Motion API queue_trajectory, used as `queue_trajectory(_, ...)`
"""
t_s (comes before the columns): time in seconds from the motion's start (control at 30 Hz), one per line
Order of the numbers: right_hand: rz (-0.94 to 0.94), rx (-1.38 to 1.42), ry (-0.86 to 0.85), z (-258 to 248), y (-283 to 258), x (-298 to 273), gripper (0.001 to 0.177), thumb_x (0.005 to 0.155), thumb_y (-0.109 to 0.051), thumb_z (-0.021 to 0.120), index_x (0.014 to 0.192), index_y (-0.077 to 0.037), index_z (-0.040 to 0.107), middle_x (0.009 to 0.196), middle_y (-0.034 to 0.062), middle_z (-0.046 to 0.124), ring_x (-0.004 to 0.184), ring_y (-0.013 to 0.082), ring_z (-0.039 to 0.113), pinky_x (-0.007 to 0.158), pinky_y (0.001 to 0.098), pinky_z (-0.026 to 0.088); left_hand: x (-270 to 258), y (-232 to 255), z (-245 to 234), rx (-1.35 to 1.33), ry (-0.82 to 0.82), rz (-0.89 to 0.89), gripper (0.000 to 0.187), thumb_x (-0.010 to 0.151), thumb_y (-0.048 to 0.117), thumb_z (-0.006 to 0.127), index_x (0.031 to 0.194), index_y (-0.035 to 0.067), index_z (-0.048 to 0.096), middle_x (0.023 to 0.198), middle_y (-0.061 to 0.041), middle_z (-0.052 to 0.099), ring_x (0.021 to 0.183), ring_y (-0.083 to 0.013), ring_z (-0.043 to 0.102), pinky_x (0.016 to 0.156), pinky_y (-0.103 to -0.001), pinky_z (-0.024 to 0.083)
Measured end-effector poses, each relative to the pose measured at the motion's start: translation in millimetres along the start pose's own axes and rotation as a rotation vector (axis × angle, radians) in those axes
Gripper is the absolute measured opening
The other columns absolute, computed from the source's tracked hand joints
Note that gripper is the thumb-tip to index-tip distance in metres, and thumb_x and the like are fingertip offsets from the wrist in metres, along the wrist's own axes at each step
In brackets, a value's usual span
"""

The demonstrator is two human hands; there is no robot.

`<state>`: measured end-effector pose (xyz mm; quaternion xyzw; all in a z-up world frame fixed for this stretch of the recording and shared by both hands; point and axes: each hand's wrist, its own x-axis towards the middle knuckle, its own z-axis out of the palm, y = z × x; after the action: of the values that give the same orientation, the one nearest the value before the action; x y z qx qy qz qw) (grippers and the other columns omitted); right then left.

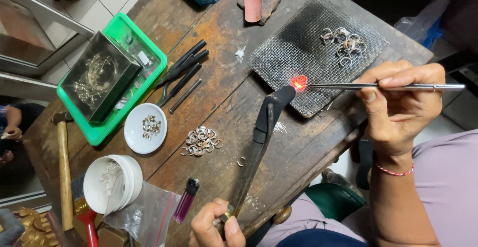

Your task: Soldering small metal rings using a handheld torch and tweezers on a workbench.

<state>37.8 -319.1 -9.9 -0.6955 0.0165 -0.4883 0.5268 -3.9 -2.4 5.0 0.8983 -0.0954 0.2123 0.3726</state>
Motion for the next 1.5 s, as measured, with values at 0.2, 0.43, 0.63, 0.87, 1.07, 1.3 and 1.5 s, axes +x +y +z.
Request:
queue_trajectory(0.2, -0.015, 0.005, 0.009, -0.2, 2.8, -0.4, 0.028, 0.104, -0.007, 0.065, 0.109, -0.004, 0.038, 0.087, 0.0214, 0.055, 0.08, 0.0277, 0.061, 0.079, 0.0315, 0.045, -3.1, -5.3, -0.8, -0.022, -0.022, 0.003, 0.026, 0.092, 0.039, 0.051, 0.104, 0.015, 0.054, 0.082, 0.0, 0.075, 0.053, -0.0134, 0.064, 0.055, -0.024, 0.052)
queue_trajectory(0.43, -0.007, 0.0, 0.004, -0.3, 2.1, -0.7, 0.027, 0.105, -0.007, 0.064, 0.109, -0.004, 0.038, 0.087, 0.0213, 0.054, 0.079, 0.0274, 0.06, 0.078, 0.0312, 0.045, -3.9, -7.7, -0.7, -0.015, -0.027, -0.01, 0.027, 0.092, 0.039, 0.051, 0.104, 0.015, 0.054, 0.08, 0.0, 0.075, 0.051, -0.0145, 0.062, 0.053, -0.025, 0.051)
queue_trajectory(0.63, -0.006, 0.011, 0.009, -0.4, 1.4, -0.8, 0.027, 0.104, -0.007, 0.064, 0.109, -0.004, 0.038, 0.088, 0.0223, 0.055, 0.079, 0.0273, 0.061, 0.077, 0.0308, 0.045, -2.6, -6.0, -1.0, -0.034, -0.027, -0.012, 0.026, 0.092, 0.038, 0.051, 0.103, 0.015, 0.053, 0.079, 0.0, 0.074, 0.049, -0.0134, 0.06, 0.051, -0.024, 0.05)
queue_trajectory(0.87, -0.006, 0.015, 0.001, 0.7, 0.2, 0.5, 0.026, 0.105, -0.004, 0.063, 0.109, -0.004, 0.037, 0.089, 0.0234, 0.056, 0.081, 0.0275, 0.061, 0.08, 0.0309, 0.045, -3.6, -7.4, -2.0, 0.03, -0.032, 0.0, 0.026, 0.092, 0.038, 0.05, 0.104, 0.015, 0.054, 0.082, 0.001, 0.076, 0.051, -0.0159, 0.064, 0.052, -0.026, 0.051)
queue_trajectory(1.07, 0.007, 0.011, 0.009, 0.6, -0.3, 0.2, 0.027, 0.104, -0.006, 0.064, 0.109, -0.004, 0.038, 0.088, 0.0218, 0.055, 0.08, 0.0273, 0.061, 0.076, 0.0302, 0.045, -7.0, -11.3, -1.9, 0.006, -0.036, -0.038, 0.027, 0.089, 0.038, 0.053, 0.105, 0.015, 0.055, 0.082, 0.002, 0.076, 0.049, -0.014, 0.059, 0.052, -0.025, 0.05)
queue_trajectory(1.3, -0.001, 0.029, 0.014, 1.6, -0.2, 2.0, 0.027, 0.104, -0.005, 0.064, 0.109, -0.005, 0.038, 0.088, 0.0217, 0.055, 0.08, 0.0281, 0.061, 0.078, 0.0308, 0.045, -5.7, -12.2, 0.4, -0.028, -0.024, -0.037, 0.027, 0.089, 0.038, 0.053, 0.104, 0.015, 0.054, 0.08, 0.0, 0.075, 0.049, -0.0127, 0.058, 0.052, -0.024, 0.049)
queue_trajectory(1.5, 0.008, 0.047, 0.018, 2.6, -1.2, 2.2, 0.027, 0.105, -0.006, 0.063, 0.11, -0.005, 0.037, 0.088, 0.0231, 0.056, 0.078, 0.0261, 0.06, 0.074, 0.0284, 0.044, -9.1, -31.8, -4.5, -0.504, 0.011, -0.132, 0.038, 0.089, 0.032, 0.061, 0.114, 0.009, 0.042, 0.081, -0.012, 0.06, 0.055, -0.0096, 0.05, 0.053, -0.022, 0.038)
